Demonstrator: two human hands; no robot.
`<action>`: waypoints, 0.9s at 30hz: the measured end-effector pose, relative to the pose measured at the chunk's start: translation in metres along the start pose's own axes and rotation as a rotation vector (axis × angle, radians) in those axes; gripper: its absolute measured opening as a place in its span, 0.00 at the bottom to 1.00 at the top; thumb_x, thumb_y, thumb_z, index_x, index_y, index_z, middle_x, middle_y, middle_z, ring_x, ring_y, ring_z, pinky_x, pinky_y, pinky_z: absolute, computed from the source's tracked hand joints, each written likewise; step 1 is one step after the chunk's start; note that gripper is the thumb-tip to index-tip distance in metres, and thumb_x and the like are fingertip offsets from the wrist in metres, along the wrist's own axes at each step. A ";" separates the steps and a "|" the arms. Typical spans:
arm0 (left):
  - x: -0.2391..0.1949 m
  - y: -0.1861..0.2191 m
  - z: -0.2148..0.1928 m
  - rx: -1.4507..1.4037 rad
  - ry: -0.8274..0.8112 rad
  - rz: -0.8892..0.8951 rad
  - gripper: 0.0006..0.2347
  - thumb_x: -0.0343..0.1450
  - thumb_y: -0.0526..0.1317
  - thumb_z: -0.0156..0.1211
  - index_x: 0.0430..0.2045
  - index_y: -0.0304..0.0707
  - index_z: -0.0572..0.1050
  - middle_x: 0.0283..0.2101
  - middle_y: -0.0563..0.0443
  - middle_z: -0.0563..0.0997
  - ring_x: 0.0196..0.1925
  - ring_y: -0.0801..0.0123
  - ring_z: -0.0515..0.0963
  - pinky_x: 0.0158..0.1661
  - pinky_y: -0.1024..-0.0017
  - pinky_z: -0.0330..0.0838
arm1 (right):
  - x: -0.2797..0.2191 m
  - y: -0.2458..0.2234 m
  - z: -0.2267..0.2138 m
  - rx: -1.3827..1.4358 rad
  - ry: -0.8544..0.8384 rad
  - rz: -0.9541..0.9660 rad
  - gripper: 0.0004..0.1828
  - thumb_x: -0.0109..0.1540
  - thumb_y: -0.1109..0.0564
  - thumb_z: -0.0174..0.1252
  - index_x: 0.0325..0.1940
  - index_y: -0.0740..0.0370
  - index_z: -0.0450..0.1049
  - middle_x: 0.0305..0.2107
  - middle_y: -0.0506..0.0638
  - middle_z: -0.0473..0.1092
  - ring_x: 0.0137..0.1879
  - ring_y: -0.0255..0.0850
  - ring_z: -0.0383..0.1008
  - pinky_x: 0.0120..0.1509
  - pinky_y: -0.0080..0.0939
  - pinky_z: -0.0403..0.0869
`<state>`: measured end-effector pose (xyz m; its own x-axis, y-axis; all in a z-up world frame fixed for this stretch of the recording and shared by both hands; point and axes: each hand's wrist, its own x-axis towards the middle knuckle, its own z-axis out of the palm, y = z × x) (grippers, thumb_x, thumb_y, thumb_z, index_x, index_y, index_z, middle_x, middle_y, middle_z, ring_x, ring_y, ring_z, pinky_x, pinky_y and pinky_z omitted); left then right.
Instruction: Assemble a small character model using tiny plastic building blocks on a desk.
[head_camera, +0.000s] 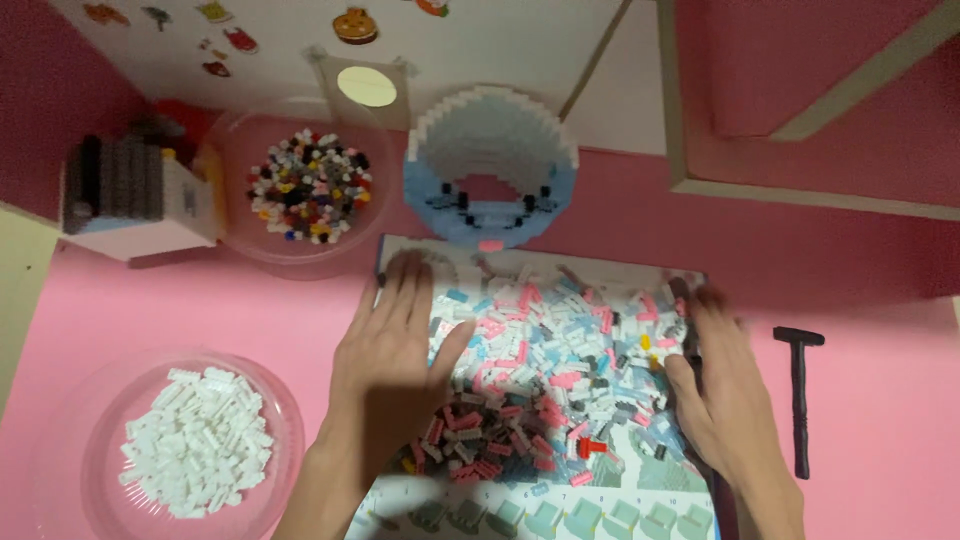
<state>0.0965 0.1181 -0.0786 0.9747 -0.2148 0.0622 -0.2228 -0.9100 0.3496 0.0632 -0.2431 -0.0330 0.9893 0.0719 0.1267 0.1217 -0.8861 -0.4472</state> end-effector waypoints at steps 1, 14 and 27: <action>0.000 -0.010 0.012 0.049 -0.066 -0.010 0.41 0.79 0.69 0.26 0.70 0.23 0.59 0.73 0.26 0.63 0.76 0.41 0.62 0.75 0.44 0.47 | 0.004 -0.001 0.000 -0.007 -0.023 -0.003 0.35 0.68 0.48 0.46 0.75 0.71 0.59 0.73 0.67 0.60 0.79 0.63 0.58 0.78 0.59 0.58; -0.029 0.046 -0.045 -0.038 0.482 0.095 0.32 0.82 0.55 0.36 0.52 0.11 0.74 0.57 0.14 0.78 0.59 0.32 0.81 0.60 0.51 0.80 | 0.030 -0.030 0.016 -0.142 -0.126 -0.242 0.36 0.69 0.36 0.44 0.71 0.64 0.67 0.62 0.65 0.71 0.65 0.59 0.73 0.66 0.59 0.72; -0.002 0.053 -0.043 0.091 0.487 0.158 0.07 0.72 0.35 0.63 0.39 0.31 0.84 0.44 0.42 0.85 0.49 0.58 0.79 0.51 0.59 0.72 | 0.109 -0.109 0.038 -0.156 -0.121 -0.662 0.20 0.62 0.56 0.62 0.58 0.55 0.81 0.49 0.49 0.77 0.41 0.47 0.80 0.47 0.46 0.79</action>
<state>0.0839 0.0854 -0.0202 0.8198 -0.1822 0.5428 -0.3479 -0.9115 0.2194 0.1605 -0.1214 -0.0042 0.7137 0.6631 0.2255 0.6993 -0.6928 -0.1761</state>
